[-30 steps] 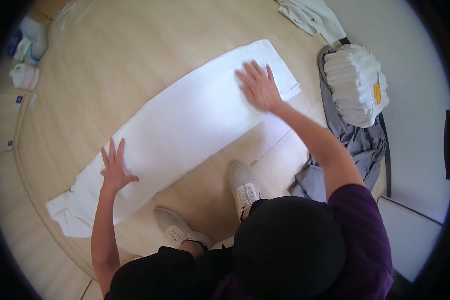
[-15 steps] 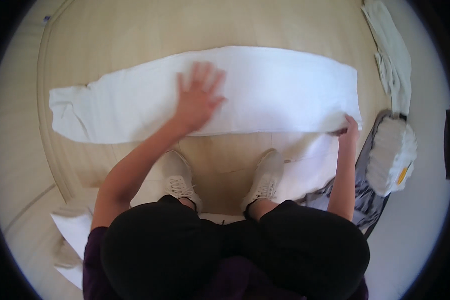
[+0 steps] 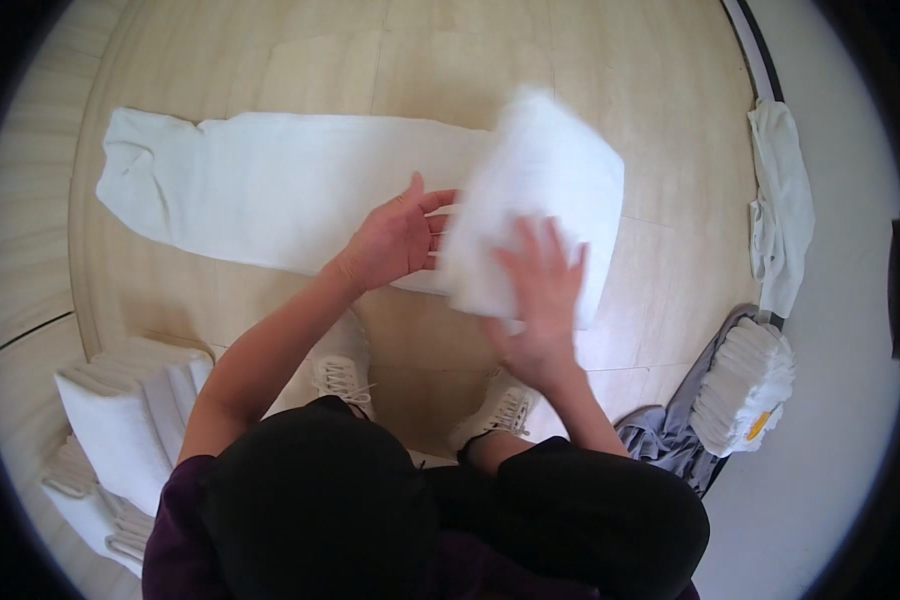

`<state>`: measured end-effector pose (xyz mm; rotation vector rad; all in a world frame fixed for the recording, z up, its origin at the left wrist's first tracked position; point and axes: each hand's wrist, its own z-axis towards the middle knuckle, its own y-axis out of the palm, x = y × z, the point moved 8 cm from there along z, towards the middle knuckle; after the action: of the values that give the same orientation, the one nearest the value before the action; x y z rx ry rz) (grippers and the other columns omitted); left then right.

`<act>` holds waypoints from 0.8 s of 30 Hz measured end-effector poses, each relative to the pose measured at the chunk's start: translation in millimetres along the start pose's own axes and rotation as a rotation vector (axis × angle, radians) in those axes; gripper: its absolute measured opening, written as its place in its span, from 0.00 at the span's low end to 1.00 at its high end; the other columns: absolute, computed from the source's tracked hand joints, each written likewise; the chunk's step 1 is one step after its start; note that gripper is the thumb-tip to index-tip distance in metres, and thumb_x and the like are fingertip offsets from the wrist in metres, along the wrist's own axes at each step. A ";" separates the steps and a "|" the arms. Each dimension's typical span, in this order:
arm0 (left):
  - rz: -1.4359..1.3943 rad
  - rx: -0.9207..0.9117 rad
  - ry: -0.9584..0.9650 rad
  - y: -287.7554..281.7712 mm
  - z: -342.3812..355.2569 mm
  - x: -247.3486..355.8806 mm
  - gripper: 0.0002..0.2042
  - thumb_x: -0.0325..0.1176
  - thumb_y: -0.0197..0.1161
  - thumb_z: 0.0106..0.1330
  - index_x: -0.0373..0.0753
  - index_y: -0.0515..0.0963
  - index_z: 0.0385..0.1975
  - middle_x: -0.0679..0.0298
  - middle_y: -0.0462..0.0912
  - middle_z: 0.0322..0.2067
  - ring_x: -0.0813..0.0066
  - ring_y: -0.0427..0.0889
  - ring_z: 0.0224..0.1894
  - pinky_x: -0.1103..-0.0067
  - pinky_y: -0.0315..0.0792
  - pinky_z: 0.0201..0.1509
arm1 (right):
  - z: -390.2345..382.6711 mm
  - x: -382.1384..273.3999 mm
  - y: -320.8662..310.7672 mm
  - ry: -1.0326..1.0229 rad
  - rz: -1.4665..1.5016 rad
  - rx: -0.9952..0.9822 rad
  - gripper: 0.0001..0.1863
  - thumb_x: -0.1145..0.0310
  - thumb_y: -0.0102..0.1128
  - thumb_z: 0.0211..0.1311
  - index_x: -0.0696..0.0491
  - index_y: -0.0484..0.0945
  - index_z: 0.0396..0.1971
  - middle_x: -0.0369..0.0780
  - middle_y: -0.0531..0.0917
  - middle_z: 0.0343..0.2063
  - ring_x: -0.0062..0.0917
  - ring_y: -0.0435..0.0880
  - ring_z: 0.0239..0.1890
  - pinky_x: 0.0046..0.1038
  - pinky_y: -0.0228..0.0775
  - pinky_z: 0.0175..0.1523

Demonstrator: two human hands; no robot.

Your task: The person spreads out a white towel by hand, folds it into a rectangle, and places it on a stack of towels.

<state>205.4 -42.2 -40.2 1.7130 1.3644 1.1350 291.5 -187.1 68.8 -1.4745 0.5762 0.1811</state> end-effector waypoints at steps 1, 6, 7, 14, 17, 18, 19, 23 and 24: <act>-0.023 -0.012 -0.028 -4.2 0.0 0.1 0.21 0.39 0.60 0.75 0.39 0.73 0.64 0.60 0.82 0.56 0.67 0.82 0.56 0.70 0.76 0.62 | 5.2 -10.2 12.8 -0.021 0.057 -0.044 0.40 0.65 0.72 0.55 0.50 0.67 0.69 0.48 0.62 0.73 0.47 0.51 0.79 0.61 0.30 0.78; 0.483 0.332 0.035 -62.8 2.7 9.9 0.21 0.31 0.65 0.70 0.34 0.73 0.61 0.58 0.82 0.55 0.66 0.82 0.55 0.66 0.77 0.61 | 23.0 30.4 28.9 0.002 0.036 -0.120 0.38 0.65 0.66 0.62 0.54 0.64 0.71 0.49 0.58 0.75 0.49 0.50 0.79 0.62 0.33 0.78; 0.467 0.328 0.031 -66.7 3.4 6.9 0.21 0.31 0.65 0.70 0.34 0.73 0.61 0.58 0.82 0.55 0.66 0.82 0.55 0.66 0.77 0.61 | 26.6 45.4 17.4 -0.053 0.004 -0.010 0.37 0.66 0.64 0.64 0.56 0.63 0.72 0.50 0.57 0.76 0.49 0.50 0.79 0.59 0.34 0.78; 0.446 0.383 0.086 -68.7 0.0 7.6 0.20 0.28 0.65 0.68 0.32 0.73 0.59 0.58 0.84 0.50 0.69 0.84 0.49 0.69 0.79 0.57 | 64.9 153.8 29.8 0.073 -0.095 0.123 0.34 0.58 0.48 0.77 0.59 0.54 0.75 0.50 0.55 0.77 0.45 0.48 0.80 0.51 0.35 0.80; 0.473 0.374 0.112 -67.3 -0.4 12.6 0.21 0.27 0.65 0.68 0.32 0.73 0.60 0.58 0.84 0.50 0.68 0.84 0.49 0.69 0.79 0.57 | 68.5 149.4 41.9 0.052 -0.285 0.105 0.35 0.54 0.44 0.78 0.58 0.53 0.76 0.49 0.55 0.77 0.43 0.47 0.80 0.53 0.34 0.80; 0.479 0.340 0.120 -65.3 -0.1 12.8 0.21 0.27 0.65 0.68 0.32 0.73 0.60 0.59 0.84 0.50 0.68 0.84 0.49 0.68 0.79 0.57 | 63.2 144.3 41.4 0.052 -0.299 0.118 0.35 0.53 0.45 0.78 0.57 0.54 0.76 0.49 0.55 0.77 0.43 0.47 0.80 0.53 0.35 0.80; 0.483 0.372 0.123 -69.1 -0.4 13.9 0.21 0.27 0.65 0.68 0.32 0.73 0.60 0.59 0.84 0.50 0.68 0.84 0.49 0.68 0.79 0.57 | 57.5 141.4 39.0 0.089 -0.284 0.152 0.35 0.53 0.46 0.77 0.55 0.56 0.76 0.48 0.55 0.77 0.43 0.48 0.80 0.54 0.35 0.80; 0.505 0.370 0.166 -72.3 5.2 11.8 0.22 0.27 0.64 0.68 0.33 0.72 0.61 0.58 0.84 0.51 0.68 0.83 0.50 0.68 0.79 0.57 | 20.6 106.4 56.3 -0.051 -0.339 0.096 0.33 0.61 0.54 0.71 0.50 0.62 0.74 0.46 0.61 0.75 0.44 0.52 0.79 0.55 0.36 0.79; 0.517 0.388 0.160 -74.4 7.8 10.7 0.22 0.28 0.64 0.68 0.33 0.72 0.62 0.58 0.83 0.51 0.68 0.83 0.51 0.68 0.78 0.57 | 13.0 99.1 53.5 -0.130 -0.314 0.200 0.33 0.65 0.56 0.68 0.49 0.64 0.73 0.46 0.63 0.74 0.45 0.54 0.78 0.55 0.36 0.79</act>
<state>183.8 -14.1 -107.0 2.3966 1.3374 1.3709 354.9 -191.2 -25.1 -1.3277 0.2447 -0.0258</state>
